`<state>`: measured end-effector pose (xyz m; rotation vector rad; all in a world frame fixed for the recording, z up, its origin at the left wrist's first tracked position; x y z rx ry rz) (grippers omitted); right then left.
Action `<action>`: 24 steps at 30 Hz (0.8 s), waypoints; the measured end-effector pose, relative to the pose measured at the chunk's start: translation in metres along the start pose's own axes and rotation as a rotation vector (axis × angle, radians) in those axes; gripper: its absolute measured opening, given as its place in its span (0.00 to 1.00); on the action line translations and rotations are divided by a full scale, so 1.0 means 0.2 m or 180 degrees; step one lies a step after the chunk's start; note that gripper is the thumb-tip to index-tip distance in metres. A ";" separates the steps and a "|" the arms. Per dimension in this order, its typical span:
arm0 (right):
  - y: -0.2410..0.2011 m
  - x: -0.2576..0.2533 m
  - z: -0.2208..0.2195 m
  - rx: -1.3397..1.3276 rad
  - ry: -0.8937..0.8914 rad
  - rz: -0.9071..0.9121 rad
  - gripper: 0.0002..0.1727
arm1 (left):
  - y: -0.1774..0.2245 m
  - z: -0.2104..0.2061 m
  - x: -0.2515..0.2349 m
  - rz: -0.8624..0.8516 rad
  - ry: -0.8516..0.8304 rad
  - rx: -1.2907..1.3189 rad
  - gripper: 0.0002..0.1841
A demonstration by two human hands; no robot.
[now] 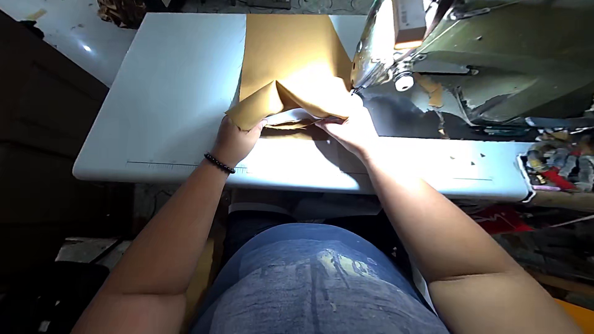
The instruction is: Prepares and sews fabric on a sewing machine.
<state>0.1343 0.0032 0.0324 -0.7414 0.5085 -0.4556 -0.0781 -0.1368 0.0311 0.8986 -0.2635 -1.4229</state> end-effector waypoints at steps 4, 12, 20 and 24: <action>0.07 0.00 -0.04 0.0051 -0.0193 -0.0098 0.20 | -0.03 -0.05 -0.01 0.0126 -0.0316 0.0149 0.19; 0.09 0.06 -0.04 -0.0190 -0.0056 0.0078 0.19 | -0.04 -0.04 0.04 0.0080 -0.0260 0.0341 0.16; 0.09 0.04 -0.02 0.0001 -0.0470 0.0049 0.25 | -0.04 -0.02 0.04 0.0192 -0.0401 0.0288 0.16; 0.09 0.05 0.02 0.0083 -0.0861 0.0175 0.18 | -0.08 0.01 0.05 -0.0116 -0.0598 0.0687 0.18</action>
Point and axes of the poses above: each hand's wrist, its own x-axis away from the middle knuckle, its own z-axis out of the back of the hand, y = z × x, the point moved 5 cm from there along -x, towards the middle knuckle, and after that the axes turned 14 degrees about -y, right-handed, at the moved point
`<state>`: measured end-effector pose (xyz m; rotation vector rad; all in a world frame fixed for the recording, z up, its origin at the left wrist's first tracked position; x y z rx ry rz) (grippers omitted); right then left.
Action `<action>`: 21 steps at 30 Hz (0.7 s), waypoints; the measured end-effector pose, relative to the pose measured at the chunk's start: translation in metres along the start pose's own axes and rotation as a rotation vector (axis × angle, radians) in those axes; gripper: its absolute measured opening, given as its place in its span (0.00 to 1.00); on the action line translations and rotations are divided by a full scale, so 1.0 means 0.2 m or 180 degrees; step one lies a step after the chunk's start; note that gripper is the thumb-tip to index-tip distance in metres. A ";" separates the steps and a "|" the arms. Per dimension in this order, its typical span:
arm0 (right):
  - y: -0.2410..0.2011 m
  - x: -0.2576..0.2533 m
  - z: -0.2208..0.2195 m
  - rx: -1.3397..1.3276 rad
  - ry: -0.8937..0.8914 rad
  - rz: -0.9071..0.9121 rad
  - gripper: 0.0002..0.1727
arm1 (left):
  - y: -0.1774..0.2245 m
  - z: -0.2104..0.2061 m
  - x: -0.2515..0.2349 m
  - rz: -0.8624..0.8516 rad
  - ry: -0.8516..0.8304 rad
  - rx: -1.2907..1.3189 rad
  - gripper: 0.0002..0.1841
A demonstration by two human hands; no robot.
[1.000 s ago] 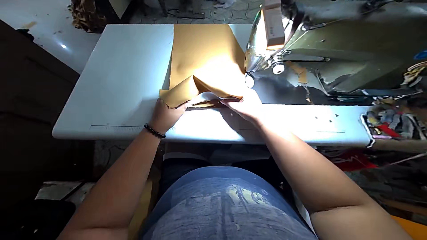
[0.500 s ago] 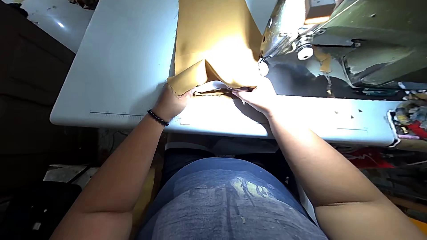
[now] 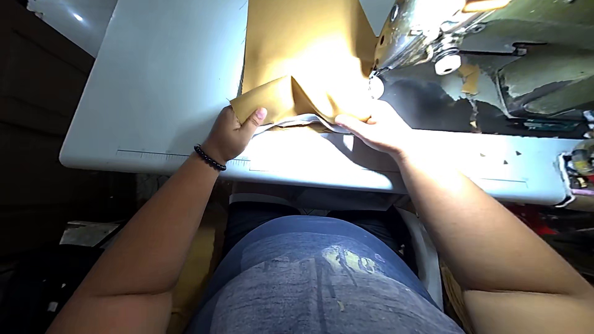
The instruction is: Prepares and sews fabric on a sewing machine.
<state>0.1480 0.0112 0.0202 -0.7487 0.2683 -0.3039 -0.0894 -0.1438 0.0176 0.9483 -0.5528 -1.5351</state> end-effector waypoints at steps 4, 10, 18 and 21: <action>0.00 0.03 -0.02 0.0018 0.0283 0.0364 0.17 | -0.02 0.01 0.01 -0.0059 0.0139 0.0192 0.18; 0.00 0.03 -0.04 0.0231 0.0315 0.0412 0.17 | -0.01 0.01 0.02 0.0032 0.0243 0.0244 0.17; 0.02 0.03 -0.03 0.0157 0.0281 0.0413 0.17 | -0.03 -0.01 0.02 0.0117 0.0032 0.0183 0.17; 0.01 0.04 -0.03 0.0149 0.0255 0.0365 0.17 | -0.02 -0.01 0.02 0.0070 0.0036 0.0142 0.17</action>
Point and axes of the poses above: each hand's wrist, its own x-axis away from the middle knuckle, its own z-axis out of the back of the hand, y = z × x, the point moved 5 cm from there along -x, towards the middle knuckle, and after that the axes turned 14 degrees about -y, right-handed, at the moved point
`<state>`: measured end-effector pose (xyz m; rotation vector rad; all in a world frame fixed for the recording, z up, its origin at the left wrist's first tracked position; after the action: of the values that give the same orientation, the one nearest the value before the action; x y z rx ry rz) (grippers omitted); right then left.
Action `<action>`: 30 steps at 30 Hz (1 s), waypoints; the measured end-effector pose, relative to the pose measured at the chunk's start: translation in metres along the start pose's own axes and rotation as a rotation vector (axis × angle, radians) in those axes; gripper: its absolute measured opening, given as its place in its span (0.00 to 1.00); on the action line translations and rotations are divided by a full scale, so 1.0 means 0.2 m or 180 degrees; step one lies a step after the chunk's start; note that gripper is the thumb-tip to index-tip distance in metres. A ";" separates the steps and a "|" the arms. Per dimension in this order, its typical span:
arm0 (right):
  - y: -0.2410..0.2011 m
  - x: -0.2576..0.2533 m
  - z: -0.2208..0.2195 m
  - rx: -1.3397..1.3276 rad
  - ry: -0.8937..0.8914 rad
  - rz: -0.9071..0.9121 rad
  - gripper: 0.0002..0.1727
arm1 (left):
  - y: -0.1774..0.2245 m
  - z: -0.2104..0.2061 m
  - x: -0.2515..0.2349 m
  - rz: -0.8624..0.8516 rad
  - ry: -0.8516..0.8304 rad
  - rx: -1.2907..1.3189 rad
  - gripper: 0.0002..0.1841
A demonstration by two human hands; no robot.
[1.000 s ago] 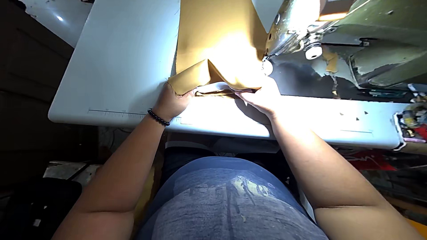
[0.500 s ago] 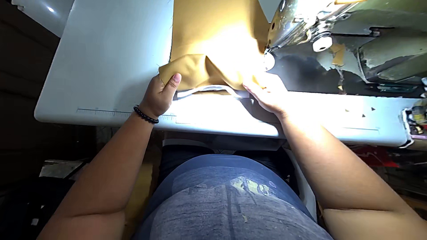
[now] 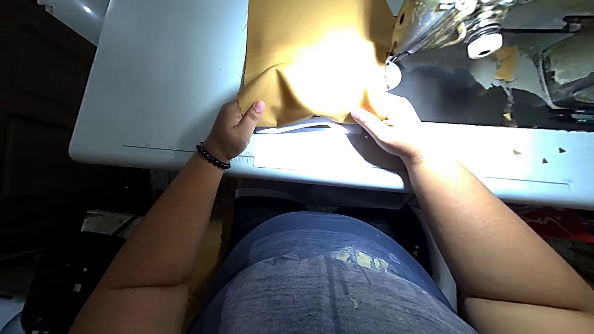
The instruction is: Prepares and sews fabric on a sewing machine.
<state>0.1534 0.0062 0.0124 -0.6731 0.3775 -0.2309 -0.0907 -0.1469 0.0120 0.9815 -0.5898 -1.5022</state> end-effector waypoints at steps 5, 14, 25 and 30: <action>0.01 0.01 0.00 0.0016 0.0065 -0.0006 0.17 | 0.00 0.00 -0.01 -0.0081 -0.0013 -0.0037 0.17; 0.00 0.01 0.00 0.0189 0.0138 -0.0027 0.17 | -0.01 0.00 -0.01 0.0010 -0.0017 -0.0185 0.18; -0.06 0.10 -0.03 0.1159 -0.0698 0.0250 0.25 | 0.32 -0.14 0.18 -0.1191 -0.1296 -0.1716 0.40; -0.05 0.10 -0.04 0.1054 -0.0647 0.0180 0.25 | 0.31 -0.26 -0.24 -0.0826 -0.0473 -0.1209 0.10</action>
<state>0.1672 -0.0114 0.0084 -0.3548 0.1571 -0.1640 -0.0161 -0.1033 0.0476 0.6720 -0.2690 -1.8475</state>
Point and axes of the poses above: each hand's wrist, its own x-axis away from the middle knuckle, its own z-axis out of the back of the hand, y = z × x, the point moved 5 cm from there along -x, towards the middle knuckle, and after that the axes turned 14 degrees about -y, right-handed, at the moved point
